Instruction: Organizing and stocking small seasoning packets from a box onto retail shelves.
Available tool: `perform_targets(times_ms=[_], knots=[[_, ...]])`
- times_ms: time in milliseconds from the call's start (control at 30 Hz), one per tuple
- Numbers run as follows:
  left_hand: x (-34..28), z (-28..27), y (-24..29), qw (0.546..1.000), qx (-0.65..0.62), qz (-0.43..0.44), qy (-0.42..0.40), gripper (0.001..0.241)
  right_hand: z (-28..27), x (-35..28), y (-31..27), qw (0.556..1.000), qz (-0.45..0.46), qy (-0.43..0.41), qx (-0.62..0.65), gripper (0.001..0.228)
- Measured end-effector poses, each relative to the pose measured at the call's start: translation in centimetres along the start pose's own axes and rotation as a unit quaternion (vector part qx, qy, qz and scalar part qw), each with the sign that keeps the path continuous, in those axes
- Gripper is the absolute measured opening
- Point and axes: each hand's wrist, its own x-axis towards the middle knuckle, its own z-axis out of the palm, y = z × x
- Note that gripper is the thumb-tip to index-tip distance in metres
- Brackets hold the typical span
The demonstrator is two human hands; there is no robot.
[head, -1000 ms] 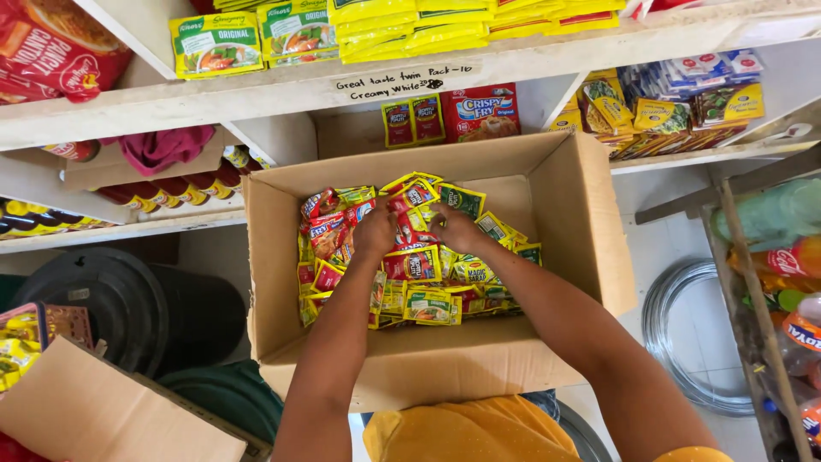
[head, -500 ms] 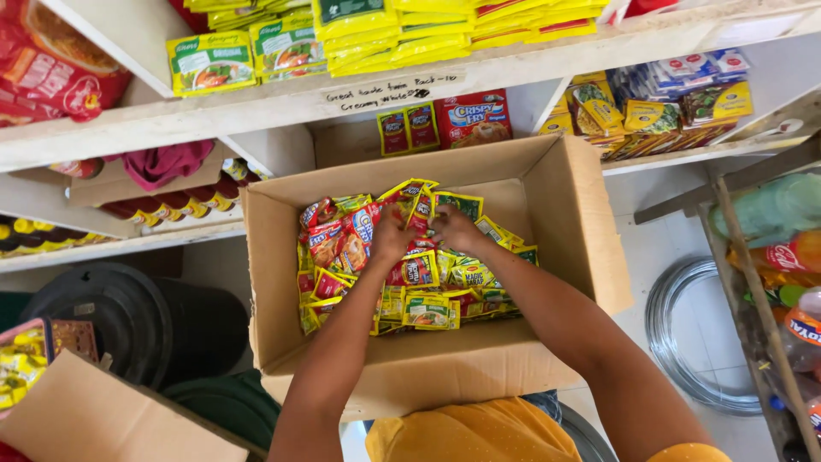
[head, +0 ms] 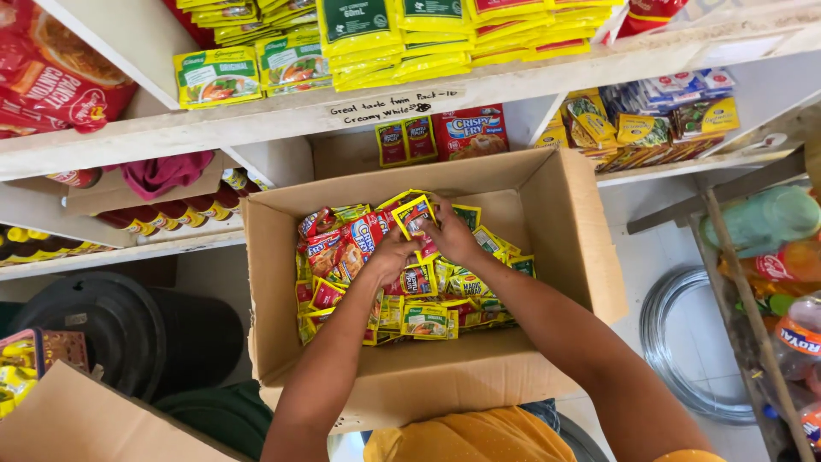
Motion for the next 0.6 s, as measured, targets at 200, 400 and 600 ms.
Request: perform_targets(times_ms=[200, 400, 600], knots=[[-0.3, 0.9, 0.7, 0.998, 0.013, 0.015, 0.059, 0.051, -1.0, 0.9, -2.8, 0.968, 0.224, -0.068, -0.093, 0.044], [-0.6, 1.8, 1.0, 0.983, 0.089, 0.143, 0.077, 0.037, -1.1, 0.8, -2.8, 0.976, 0.196, -0.045, -0.083, 0.044], [-2.8, 4.0, 3.6, 0.915, 0.216, 0.309, 0.146, 0.036, -1.8, 1.5, -5.5, 0.979, 0.185, -0.002, -0.083, 0.036]])
